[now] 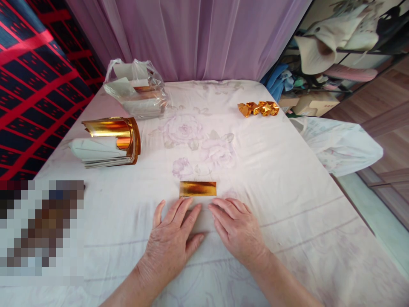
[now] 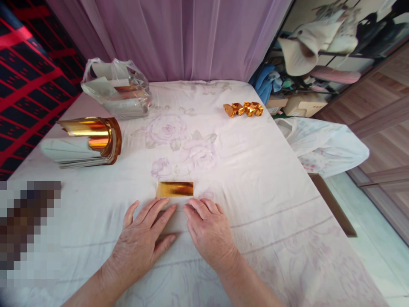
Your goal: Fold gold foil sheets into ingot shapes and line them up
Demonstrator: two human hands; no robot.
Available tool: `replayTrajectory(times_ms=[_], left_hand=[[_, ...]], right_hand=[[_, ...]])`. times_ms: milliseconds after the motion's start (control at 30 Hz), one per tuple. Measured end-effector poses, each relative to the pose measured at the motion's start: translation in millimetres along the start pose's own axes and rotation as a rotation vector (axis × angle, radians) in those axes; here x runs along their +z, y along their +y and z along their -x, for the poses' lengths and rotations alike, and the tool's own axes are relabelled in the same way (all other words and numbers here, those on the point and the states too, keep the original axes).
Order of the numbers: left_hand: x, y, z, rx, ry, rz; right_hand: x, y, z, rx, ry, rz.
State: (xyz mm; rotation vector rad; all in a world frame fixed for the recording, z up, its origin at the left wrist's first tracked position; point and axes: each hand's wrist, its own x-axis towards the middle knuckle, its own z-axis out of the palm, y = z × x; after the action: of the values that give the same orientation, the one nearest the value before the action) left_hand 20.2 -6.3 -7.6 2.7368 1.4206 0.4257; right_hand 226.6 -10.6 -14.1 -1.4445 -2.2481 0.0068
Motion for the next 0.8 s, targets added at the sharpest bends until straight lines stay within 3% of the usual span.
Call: replayTrajectory(times_ms=[667,800], left_hand=[[6.4,-8.6,4.0,0.021,-0.052,-0.038],[7.1,-7.9,5.7,0.008,-0.014,-0.016]], right_hand=[[2.2,1.6,-2.7,0.02,0.003,-0.001],[3.0,8.1,-3.6,-0.005,0.008,0.013]])
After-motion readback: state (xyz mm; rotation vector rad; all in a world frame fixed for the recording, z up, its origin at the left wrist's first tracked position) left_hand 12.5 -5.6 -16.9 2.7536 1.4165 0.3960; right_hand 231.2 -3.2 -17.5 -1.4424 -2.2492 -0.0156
